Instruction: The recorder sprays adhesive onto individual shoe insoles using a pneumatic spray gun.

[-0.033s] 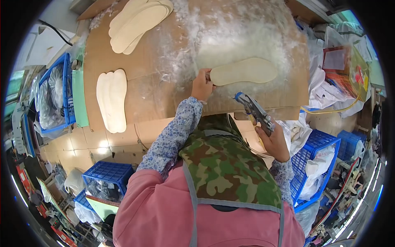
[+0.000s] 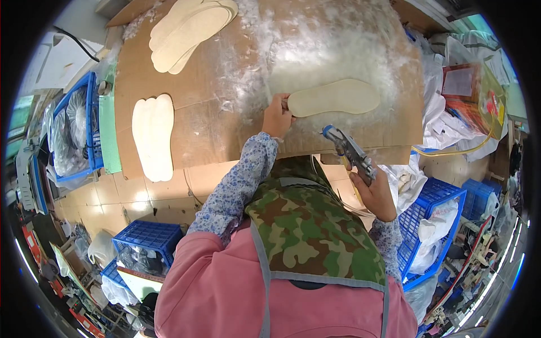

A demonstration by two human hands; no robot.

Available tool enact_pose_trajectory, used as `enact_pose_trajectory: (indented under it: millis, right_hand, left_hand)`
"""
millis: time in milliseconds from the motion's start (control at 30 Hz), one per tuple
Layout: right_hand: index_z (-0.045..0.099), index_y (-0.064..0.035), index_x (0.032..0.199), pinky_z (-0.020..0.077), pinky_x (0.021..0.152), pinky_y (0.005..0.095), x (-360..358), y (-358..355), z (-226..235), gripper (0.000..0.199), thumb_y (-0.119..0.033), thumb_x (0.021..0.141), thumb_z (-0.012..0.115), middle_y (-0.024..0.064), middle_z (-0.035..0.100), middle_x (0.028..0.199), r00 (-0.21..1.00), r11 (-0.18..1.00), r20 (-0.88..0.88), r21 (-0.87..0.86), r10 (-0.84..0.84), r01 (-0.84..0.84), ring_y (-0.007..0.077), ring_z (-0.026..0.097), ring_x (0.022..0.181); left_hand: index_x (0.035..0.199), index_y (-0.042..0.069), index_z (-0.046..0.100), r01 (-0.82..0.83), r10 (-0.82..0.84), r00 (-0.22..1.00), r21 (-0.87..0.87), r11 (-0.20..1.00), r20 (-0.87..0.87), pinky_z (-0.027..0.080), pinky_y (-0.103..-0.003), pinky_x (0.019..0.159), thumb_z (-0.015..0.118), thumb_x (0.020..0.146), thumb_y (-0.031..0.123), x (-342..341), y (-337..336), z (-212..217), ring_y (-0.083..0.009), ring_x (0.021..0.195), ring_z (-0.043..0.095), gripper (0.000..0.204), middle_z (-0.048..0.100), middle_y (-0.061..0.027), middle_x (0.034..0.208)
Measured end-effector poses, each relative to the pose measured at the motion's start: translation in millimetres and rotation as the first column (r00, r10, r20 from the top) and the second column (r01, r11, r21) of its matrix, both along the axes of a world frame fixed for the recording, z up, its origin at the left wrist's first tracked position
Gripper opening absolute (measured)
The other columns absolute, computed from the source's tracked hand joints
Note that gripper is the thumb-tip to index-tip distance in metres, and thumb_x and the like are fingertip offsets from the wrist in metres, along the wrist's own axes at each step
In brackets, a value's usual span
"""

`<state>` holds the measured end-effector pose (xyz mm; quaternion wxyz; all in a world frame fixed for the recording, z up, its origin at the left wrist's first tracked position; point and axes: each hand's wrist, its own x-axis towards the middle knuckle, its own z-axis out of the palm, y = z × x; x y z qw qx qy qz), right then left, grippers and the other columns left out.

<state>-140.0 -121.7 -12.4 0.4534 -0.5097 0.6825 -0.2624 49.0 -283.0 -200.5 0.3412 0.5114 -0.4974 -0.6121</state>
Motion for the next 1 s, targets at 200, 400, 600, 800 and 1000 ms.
enact_pose_trajectory:
  millis: [200,400,600,800,1000]
  right_hand:
    - [0.058,0.0049,0.106,0.0451,0.072,0.0321,-12.8,2.8,-15.5,0.027,-0.009,0.083,0.059,0.0132,0.066,0.091,0.979,0.966,-0.033,-0.177,-0.199,0.19,0.0193,0.057,0.079]
    - [0.056,-0.0012,0.118,0.024,0.041,0.0192,-23.8,14.5,-10.1,0.032,-0.003,0.086,0.051,-0.0013,0.06,0.085,0.949,0.941,0.021,-0.125,-0.313,0.313,0.0009,0.033,0.046]
    - [0.056,-0.0015,0.117,0.0247,0.04,0.0182,-26.8,2.5,-20.2,0.03,-0.002,0.087,0.05,0.0005,0.063,0.089,0.98,0.98,0.046,-0.049,-0.191,0.193,0.0009,0.033,0.046]
    - [0.053,0.0014,0.118,0.0235,0.048,0.0176,4.8,-25.8,-27.4,0.03,-0.008,0.09,0.051,-0.0039,0.053,0.083,0.989,0.992,0.098,-0.044,-0.115,0.119,0.0007,0.032,0.057]
    - [0.051,0.0024,0.121,0.0391,0.066,0.0216,8.6,-47.4,-47.4,0.034,-0.005,0.088,0.053,0.0031,0.059,0.104,0.997,1.0,0.076,-0.012,-0.004,0.005,0.0064,0.048,0.077]
  left_hand:
    - [0.115,0.002,0.049,-0.055,0.062,0.993,-0.074,0.996,0.096,0.055,-0.029,0.058,0.051,0.083,-0.005,3.8,1.8,-1.5,-0.0192,0.073,0.065,0.034,0.062,-0.0124,0.094]
    - [0.119,0.003,0.047,-0.153,0.111,0.88,-0.055,0.987,-0.461,0.057,-0.032,0.071,0.048,0.083,-0.008,41.6,18.6,98.1,-0.0212,0.093,0.062,0.038,0.054,-0.0117,0.108]
    - [0.127,0.004,0.042,-0.561,0.475,0.775,-0.107,0.821,-0.418,0.055,-0.032,0.079,0.045,0.085,-0.006,164.0,54.1,147.2,-0.0217,0.1,0.059,0.044,0.052,-0.0116,0.117]
    - [0.126,0.002,0.04,-0.842,0.812,0.536,-0.073,0.535,-0.231,0.056,-0.033,0.077,0.045,0.084,-0.007,261.5,115.9,64.1,-0.0218,0.089,0.062,0.043,0.052,-0.0121,0.103]
    - [0.128,-0.003,0.036,-0.741,0.697,0.119,-0.403,0.537,0.708,0.05,-0.037,0.079,0.047,0.086,0.0,273.3,163.7,-12.9,-0.0274,0.086,0.057,0.043,0.052,-0.017,0.093]
